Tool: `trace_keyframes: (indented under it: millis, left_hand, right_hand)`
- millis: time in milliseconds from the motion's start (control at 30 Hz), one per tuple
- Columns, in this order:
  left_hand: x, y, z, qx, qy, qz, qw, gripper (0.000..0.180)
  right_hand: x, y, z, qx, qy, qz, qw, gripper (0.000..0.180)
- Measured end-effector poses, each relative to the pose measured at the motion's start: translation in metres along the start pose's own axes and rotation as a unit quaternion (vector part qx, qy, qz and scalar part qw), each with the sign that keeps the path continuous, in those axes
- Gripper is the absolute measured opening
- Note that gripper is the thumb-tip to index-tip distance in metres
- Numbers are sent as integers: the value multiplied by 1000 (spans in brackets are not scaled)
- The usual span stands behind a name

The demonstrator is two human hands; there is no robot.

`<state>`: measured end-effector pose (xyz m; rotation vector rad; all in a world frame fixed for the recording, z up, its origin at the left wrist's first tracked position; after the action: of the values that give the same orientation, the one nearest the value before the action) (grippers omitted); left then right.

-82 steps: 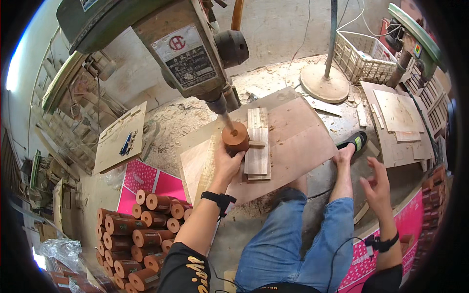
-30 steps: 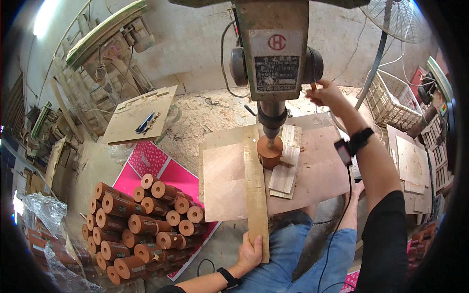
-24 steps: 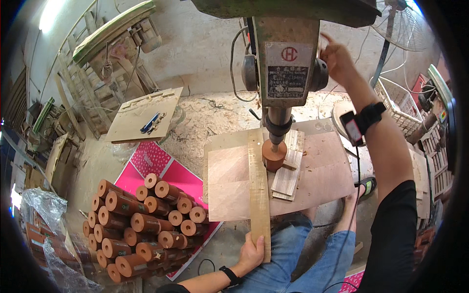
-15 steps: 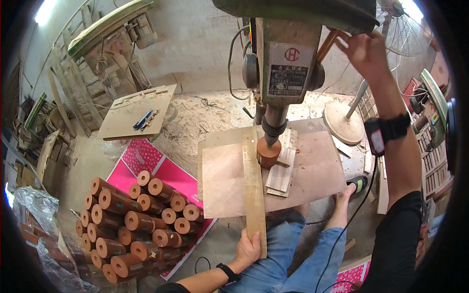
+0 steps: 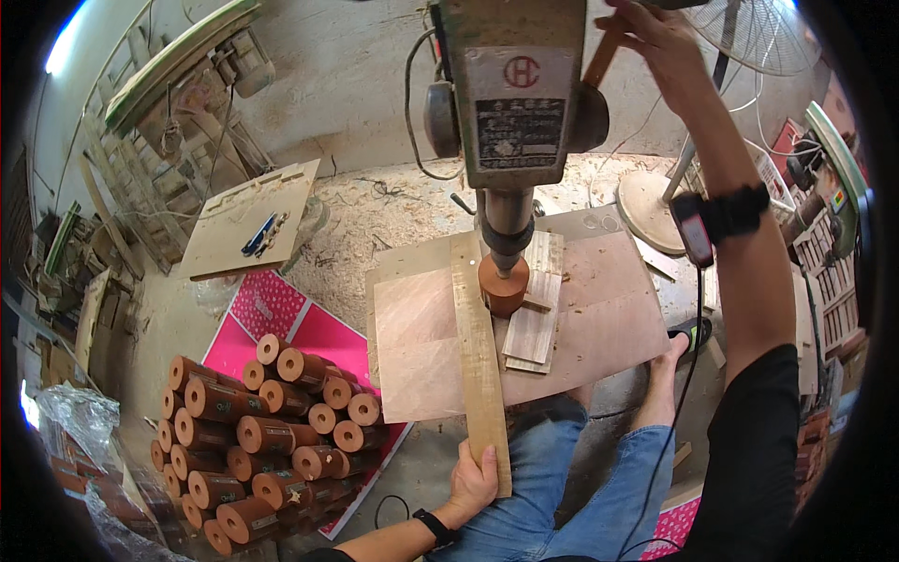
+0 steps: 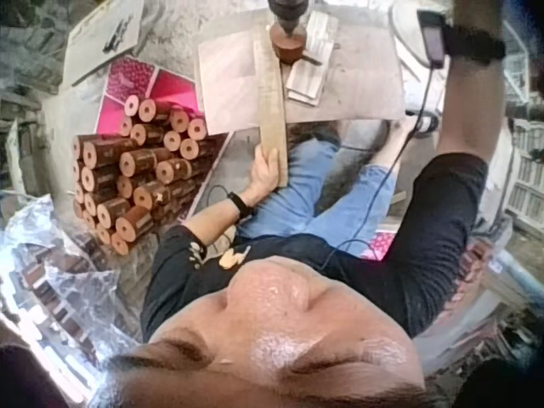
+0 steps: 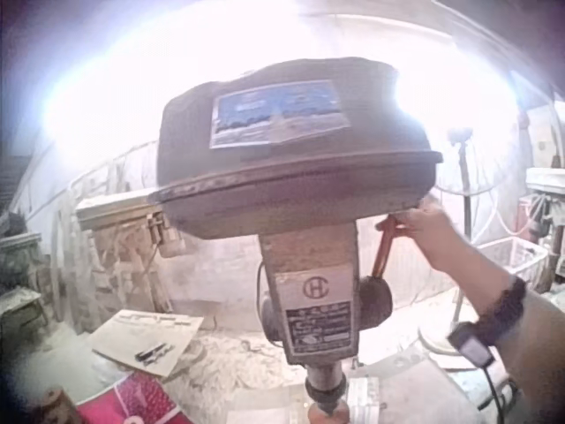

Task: Use a drill press to drill holes through the center of cylindrical wood blocks in a factory setting.

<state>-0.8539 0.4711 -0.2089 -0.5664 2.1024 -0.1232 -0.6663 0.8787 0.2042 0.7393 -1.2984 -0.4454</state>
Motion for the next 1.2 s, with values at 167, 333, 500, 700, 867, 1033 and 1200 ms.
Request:
trace_keyframes:
  millis: [167,333,500,700,867,1033,1200]
  left_hand:
    - [-1,0,-3,-31,-2,18,999,46]
    - [2,-1,2,-32,17,20,999,45]
    - [2,-2,2,-43,-13,37,998,45]
    - [1,1,3,-41,-2,36,999,40]
    - [0,1,-4,-61,-17,40,997,42]
    - [-2,1,-2,-47,-23,35,998,43]
    - [-1,2,-1,-38,-16,35,999,42]
  right_hand:
    - [-85,5,-2,15,19,107,994,35]
    - [-180,-46,-19,-11,65,292,954,30]
    - [-186,-134,-22,-45,103,391,914,50]
    - [-124,-205,-19,8,-50,450,892,54]
    - [-72,-229,-3,48,-177,410,893,42]
    - [-14,-223,10,146,-479,310,808,41]
    - [35,-225,22,146,-571,192,785,56]
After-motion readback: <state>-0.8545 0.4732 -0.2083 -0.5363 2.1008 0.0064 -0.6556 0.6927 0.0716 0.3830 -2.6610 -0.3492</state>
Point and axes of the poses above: each hand's wrist, its own y-axis towards the middle knuckle, its own z-axis out of the palm, x = y × z, the point moved 7 cm from there along y, towards the middle knuckle, and after that the axes turned 8 degrees about y, right-handed, at the moved point
